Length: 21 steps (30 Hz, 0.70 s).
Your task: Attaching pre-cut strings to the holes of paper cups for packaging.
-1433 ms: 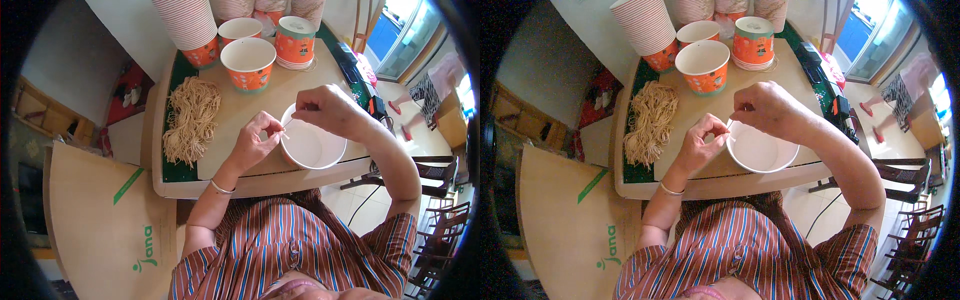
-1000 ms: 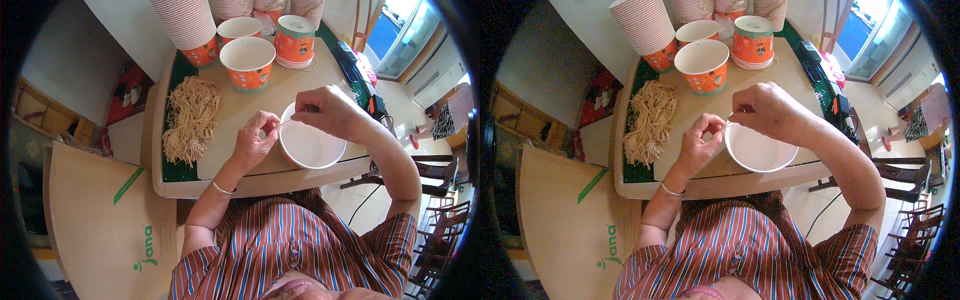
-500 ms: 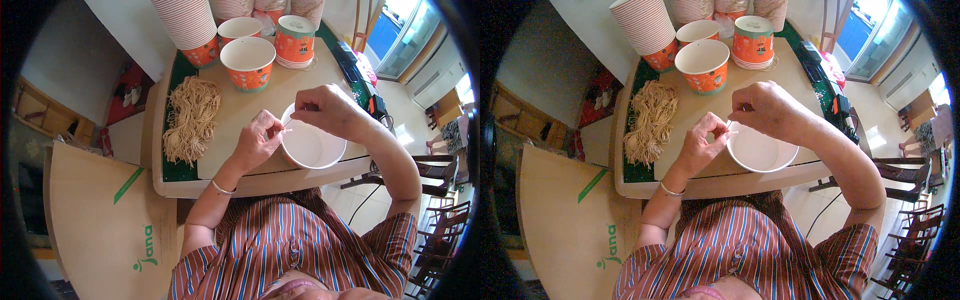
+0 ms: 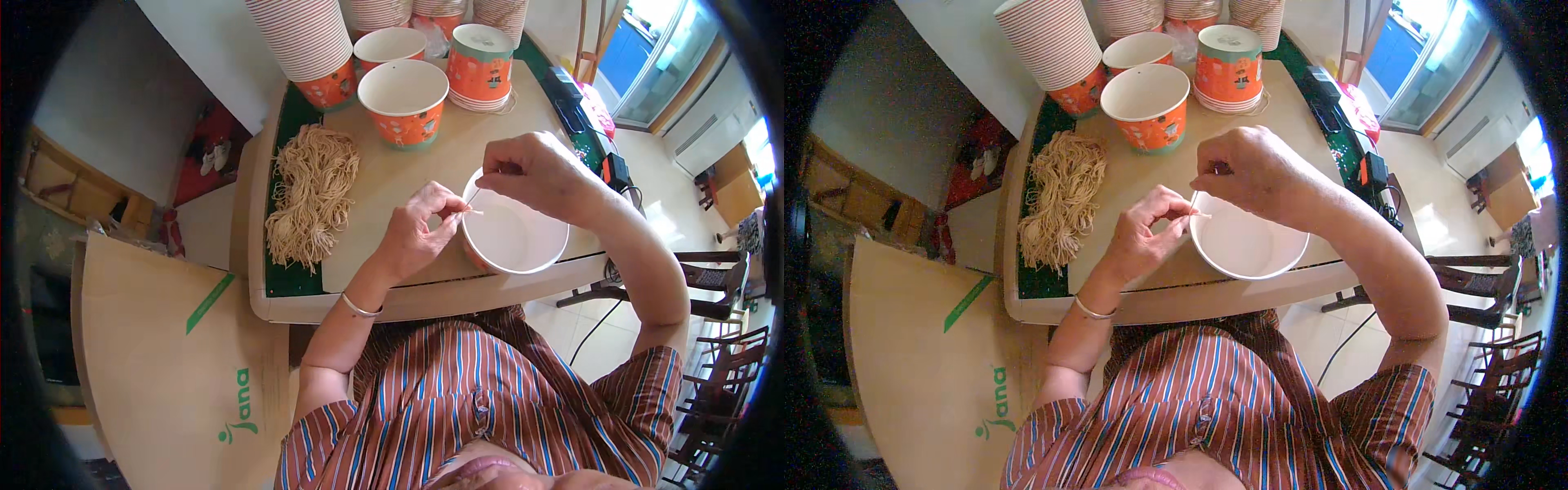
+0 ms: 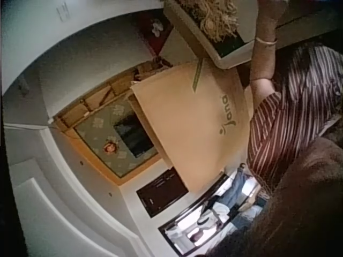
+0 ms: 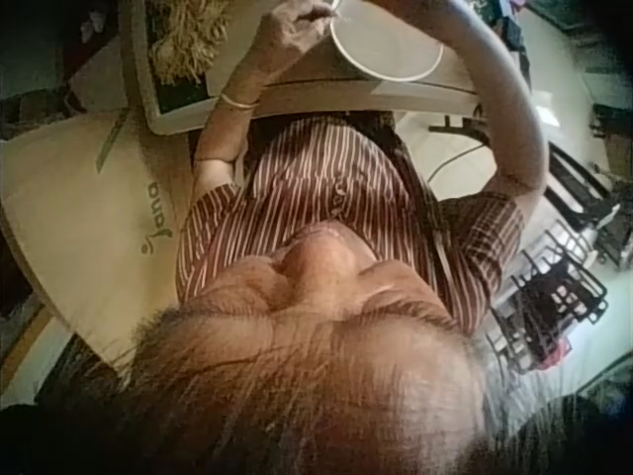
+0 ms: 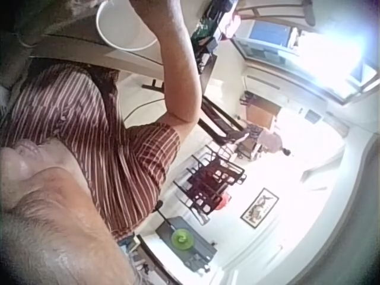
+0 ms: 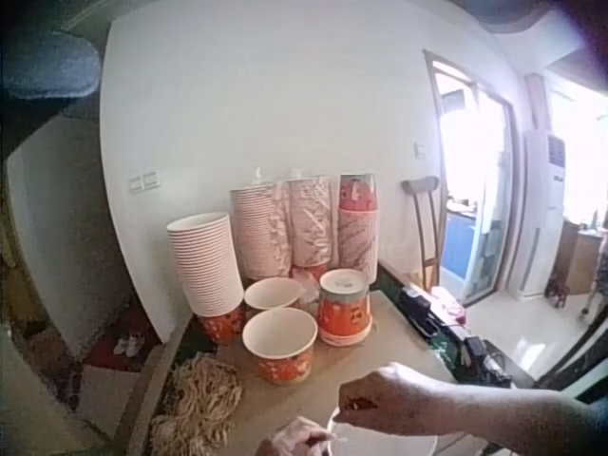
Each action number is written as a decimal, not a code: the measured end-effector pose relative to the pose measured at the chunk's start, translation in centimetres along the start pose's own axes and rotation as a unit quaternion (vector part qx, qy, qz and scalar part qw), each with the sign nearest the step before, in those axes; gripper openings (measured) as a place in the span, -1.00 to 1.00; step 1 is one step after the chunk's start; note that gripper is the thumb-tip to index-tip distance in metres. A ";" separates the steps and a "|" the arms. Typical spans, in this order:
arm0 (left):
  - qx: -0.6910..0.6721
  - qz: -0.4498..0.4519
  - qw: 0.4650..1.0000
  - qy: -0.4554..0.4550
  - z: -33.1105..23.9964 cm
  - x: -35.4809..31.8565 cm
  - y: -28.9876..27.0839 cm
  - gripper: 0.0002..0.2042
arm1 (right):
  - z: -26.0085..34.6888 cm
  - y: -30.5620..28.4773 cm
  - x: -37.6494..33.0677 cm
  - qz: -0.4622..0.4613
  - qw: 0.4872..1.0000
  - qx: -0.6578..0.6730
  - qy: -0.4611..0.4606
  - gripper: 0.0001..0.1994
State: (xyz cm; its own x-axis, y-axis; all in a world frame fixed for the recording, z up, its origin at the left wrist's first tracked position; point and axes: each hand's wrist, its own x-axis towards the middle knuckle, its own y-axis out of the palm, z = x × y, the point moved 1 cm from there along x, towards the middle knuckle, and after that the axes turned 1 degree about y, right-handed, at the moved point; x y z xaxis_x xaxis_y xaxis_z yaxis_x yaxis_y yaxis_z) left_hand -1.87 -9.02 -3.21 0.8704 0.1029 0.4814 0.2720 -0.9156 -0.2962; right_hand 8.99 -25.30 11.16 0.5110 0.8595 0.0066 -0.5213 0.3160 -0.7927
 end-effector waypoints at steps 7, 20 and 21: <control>0.014 0.005 1.000 0.006 -0.1 0.1 -0.3 -0.85 | 0.0 0.4 -0.5 0.000 1.000 0.009 -0.003 -0.80; -0.255 0.057 0.947 -0.188 2.1 0.2 0.2 -0.94 | 0.0 0.1 -0.8 0.008 1.000 0.002 -0.001 -0.79; -0.277 0.060 0.941 -0.188 2.1 0.2 0.2 -0.93 | 0.1 0.2 -0.8 0.008 1.000 0.003 -0.001 -0.79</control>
State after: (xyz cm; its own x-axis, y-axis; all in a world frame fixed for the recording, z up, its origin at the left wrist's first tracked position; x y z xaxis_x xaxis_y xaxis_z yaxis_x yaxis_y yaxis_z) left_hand -0.80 -8.36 -4.94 0.9930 0.0201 0.1160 -0.0029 -0.9808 0.1948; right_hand 8.48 -25.87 11.07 0.5007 0.8656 -0.0050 -0.5336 0.3041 -0.7892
